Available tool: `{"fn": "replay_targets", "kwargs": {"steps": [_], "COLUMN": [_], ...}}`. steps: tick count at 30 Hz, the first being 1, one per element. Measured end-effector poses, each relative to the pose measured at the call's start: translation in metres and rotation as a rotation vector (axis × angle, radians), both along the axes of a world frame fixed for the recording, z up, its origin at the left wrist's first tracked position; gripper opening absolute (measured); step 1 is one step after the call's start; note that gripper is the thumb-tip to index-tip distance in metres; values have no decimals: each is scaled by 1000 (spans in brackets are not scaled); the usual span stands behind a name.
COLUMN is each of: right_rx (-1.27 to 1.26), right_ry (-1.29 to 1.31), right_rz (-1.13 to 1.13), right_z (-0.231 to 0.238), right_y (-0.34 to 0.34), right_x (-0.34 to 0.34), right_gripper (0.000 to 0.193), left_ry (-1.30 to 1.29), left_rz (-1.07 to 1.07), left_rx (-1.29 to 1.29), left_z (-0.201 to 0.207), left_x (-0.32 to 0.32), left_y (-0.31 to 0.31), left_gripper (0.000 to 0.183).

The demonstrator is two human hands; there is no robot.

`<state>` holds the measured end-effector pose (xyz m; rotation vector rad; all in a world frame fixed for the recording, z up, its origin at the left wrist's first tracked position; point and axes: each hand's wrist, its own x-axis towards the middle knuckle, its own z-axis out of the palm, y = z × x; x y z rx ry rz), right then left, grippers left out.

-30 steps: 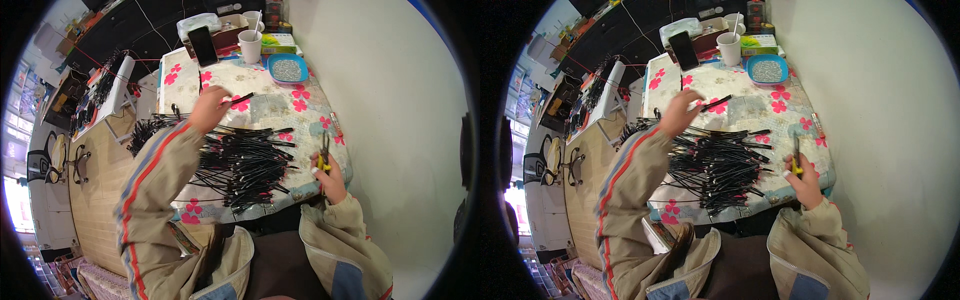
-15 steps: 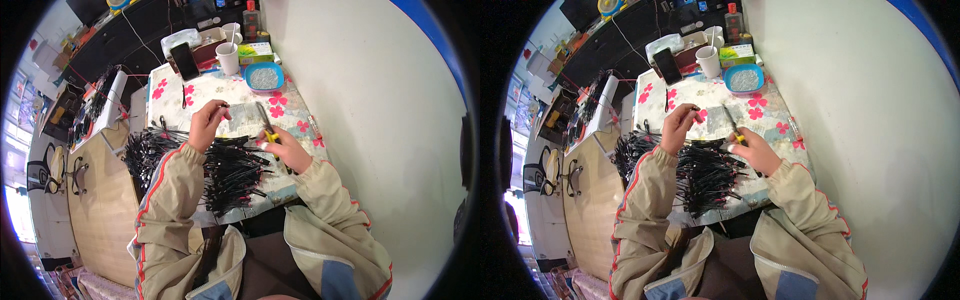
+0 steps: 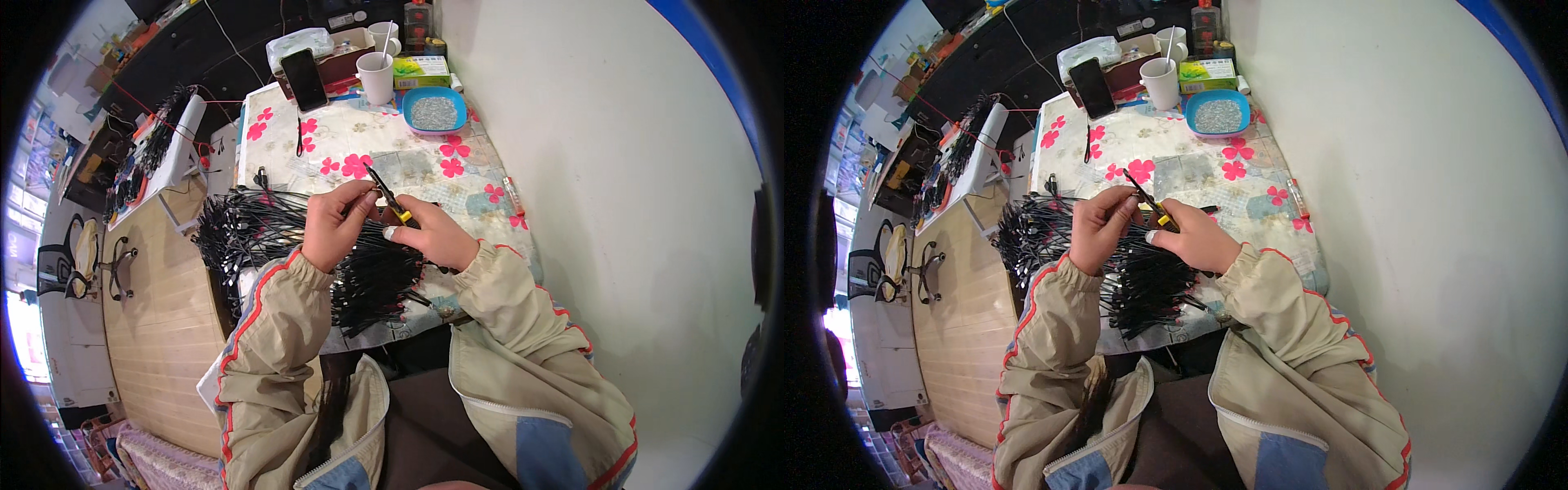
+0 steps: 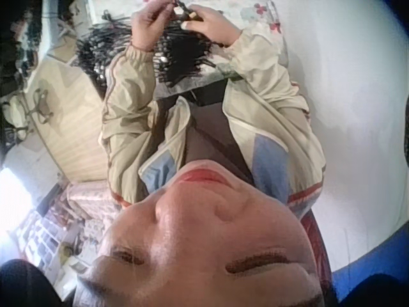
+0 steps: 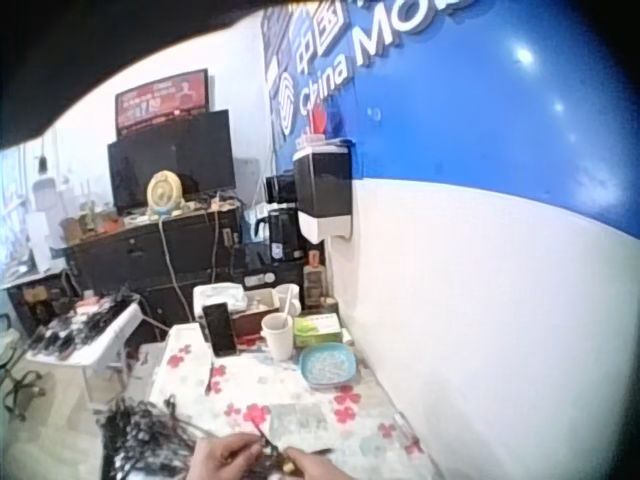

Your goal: The person repeatedly picks up black wires from a pile, trims their ends with yellow-handled pliers, and places the trimmed wires into a cardboard box. The person also handles small white cylindrical components and places them on a tray.

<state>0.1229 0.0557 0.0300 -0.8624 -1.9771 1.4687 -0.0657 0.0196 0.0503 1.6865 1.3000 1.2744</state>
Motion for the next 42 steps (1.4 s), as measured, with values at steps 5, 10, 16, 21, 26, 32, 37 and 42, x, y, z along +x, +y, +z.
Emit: {"fn": "replay_targets", "kwargs": {"steps": [5, 10, 16, 21, 26, 32, 37, 42], "right_rx": [48, 31, -231, -465, -354, -392, -506, -618], "right_ry": [-52, -87, -13, 153, 207, 176, 226, 212], "right_rz": [-53, -47, -43, -57, -90, -85, -62, -23], "right_z": [-5, -11, -10, -8, -11, -9, -9, -12], "right_y": [0, 4, 5, -6, -14, -13, -14, 1], "right_x": [0, 3, 4, 1, -7, -8, -8, 9], "right_gripper": [30, 28, 28, 26, 24, 22, 17, 18], "left_ry": [-11, -15, -3, 387, 560, 715, 769, 700], "left_rz": [27, 24, 87, 335, 406, 442, 454, 409], "left_rx": [-81, -94, -31, 363, 499, 597, 602, 552], "left_z": [2, 0, -11, -18, -18, -17, -18, -13], "left_x": [7, 11, 16, 24, 28, 28, 33, 25], "left_y": [-1, 3, 6, 6, 3, 2, 0, 5], "left_gripper": [14, 14, 13, 15, 20, 19, 20, 18]}}
